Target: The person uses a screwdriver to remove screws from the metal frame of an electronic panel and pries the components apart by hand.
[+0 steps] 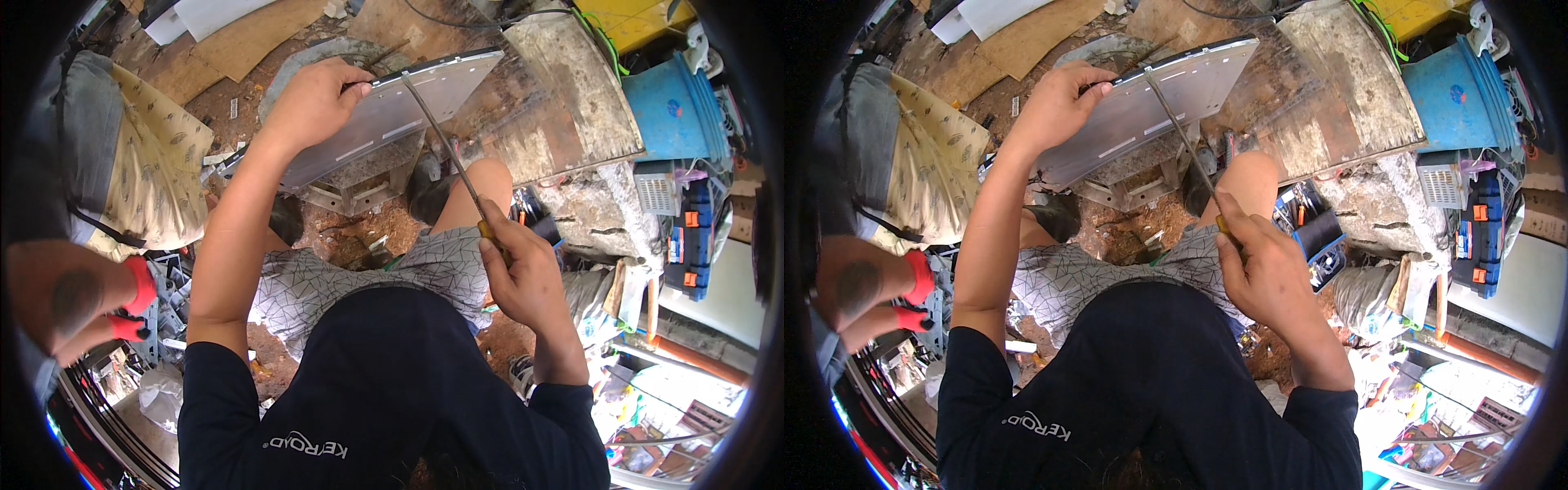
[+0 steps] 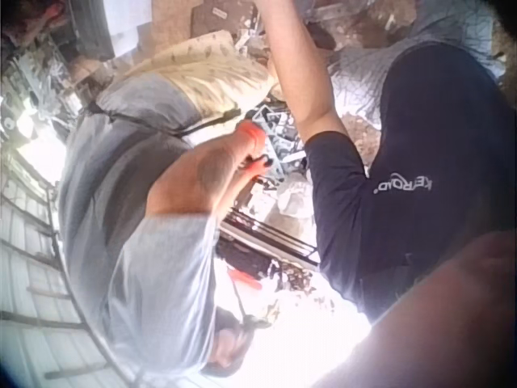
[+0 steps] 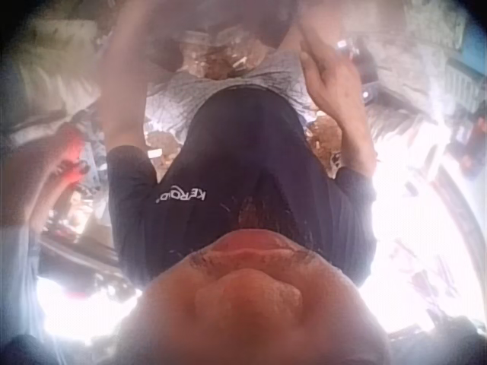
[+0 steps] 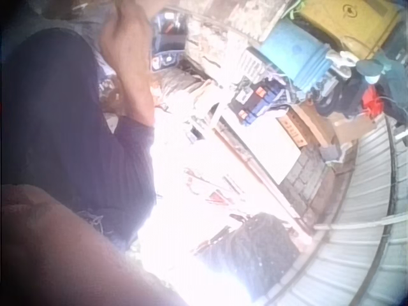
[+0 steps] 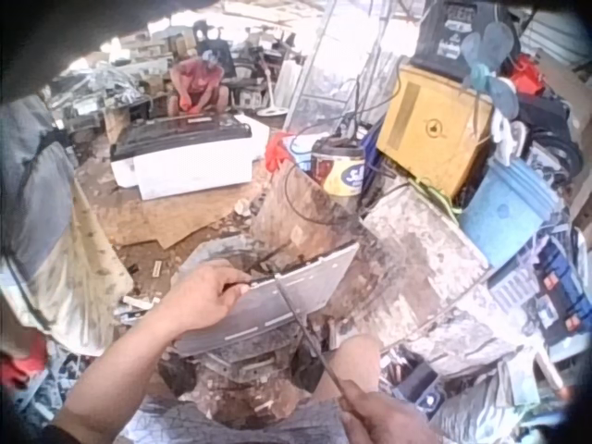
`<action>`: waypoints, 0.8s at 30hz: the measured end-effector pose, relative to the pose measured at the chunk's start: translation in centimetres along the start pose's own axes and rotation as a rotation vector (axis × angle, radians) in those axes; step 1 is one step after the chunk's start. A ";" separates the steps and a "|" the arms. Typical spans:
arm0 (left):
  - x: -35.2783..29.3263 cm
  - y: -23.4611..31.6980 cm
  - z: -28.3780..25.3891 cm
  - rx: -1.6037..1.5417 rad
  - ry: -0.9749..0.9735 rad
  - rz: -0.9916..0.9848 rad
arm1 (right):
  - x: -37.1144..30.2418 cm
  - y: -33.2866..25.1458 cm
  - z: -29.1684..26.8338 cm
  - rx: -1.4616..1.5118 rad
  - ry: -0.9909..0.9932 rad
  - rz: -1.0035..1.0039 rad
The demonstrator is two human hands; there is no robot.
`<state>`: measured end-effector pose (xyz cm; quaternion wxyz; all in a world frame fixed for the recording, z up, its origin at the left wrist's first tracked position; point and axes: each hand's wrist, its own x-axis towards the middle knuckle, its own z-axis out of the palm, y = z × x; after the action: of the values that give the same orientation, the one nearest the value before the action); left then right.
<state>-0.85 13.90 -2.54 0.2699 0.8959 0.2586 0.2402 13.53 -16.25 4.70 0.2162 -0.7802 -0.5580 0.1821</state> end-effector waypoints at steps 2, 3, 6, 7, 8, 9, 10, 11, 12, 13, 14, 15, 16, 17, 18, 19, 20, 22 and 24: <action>-0.1 0.0 -0.1 0.027 -0.028 -0.009 | -0.1 -0.1 -0.3 -0.043 -0.011 0.008; -0.1 0.0 -0.1 0.041 -0.035 0.001 | -0.1 0.0 -0.3 -0.056 0.011 -0.025; -0.1 -0.1 0.0 0.044 -0.021 0.005 | 0.1 0.7 0.2 0.002 0.053 -0.083; -0.1 -0.1 0.1 0.029 -0.015 0.023 | 0.3 1.0 0.5 0.038 0.060 -0.100; -0.1 -0.2 0.1 0.019 -0.014 0.024 | 0.4 1.5 0.7 0.055 0.055 -0.098; -0.2 -0.2 0.1 0.008 -0.014 0.024 | 0.5 1.9 0.8 0.073 0.047 -0.094; -0.3 -0.3 0.1 0.015 -0.019 0.019 | 0.6 2.4 0.9 0.097 0.048 -0.097; -0.2 -0.3 0.1 0.021 -0.024 0.017 | 0.7 3.0 0.9 0.095 0.035 -0.108; -0.2 -0.4 0.1 0.026 -0.018 0.026 | 1.1 3.7 0.8 0.099 0.031 -0.128; -0.1 -0.5 0.1 0.028 -0.028 0.023 | 1.4 4.4 0.7 0.102 0.026 -0.150; 0.0 -0.5 0.1 0.031 -0.027 0.031 | 1.7 5.1 0.6 0.120 0.003 -0.114; 0.0 -0.5 0.1 0.036 -0.022 0.038 | 1.9 5.7 0.5 0.137 0.000 -0.123; 0.0 -0.5 0.0 0.028 -0.022 0.039 | 2.1 6.2 0.4 0.156 -0.005 -0.135; 0.0 -0.5 0.1 0.020 -0.024 0.040 | 2.3 6.6 0.3 0.195 -0.016 -0.141; 0.0 -0.5 0.1 0.011 -0.030 0.043 | 2.3 7.0 -0.3 0.189 -0.075 -0.087; 0.0 -0.4 0.1 0.019 -0.032 0.043 | 2.6 7.1 -0.3 0.177 -0.081 -0.082; 0.0 -0.4 0.1 0.026 -0.034 0.045 | 2.7 7.0 -0.5 0.184 -0.075 -0.096; -0.1 -0.3 0.1 0.040 -0.034 0.044 | 3.1 6.1 -1.1 0.155 -0.083 -0.116; -0.2 -0.3 0.2 0.051 -0.026 0.053 | 3.3 4.5 -2.5 0.070 -0.127 -0.059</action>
<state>-0.98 13.92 -2.90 0.2438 0.9120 0.2372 0.2291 19.45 -14.71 4.25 0.2126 -0.7422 -0.5868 0.2442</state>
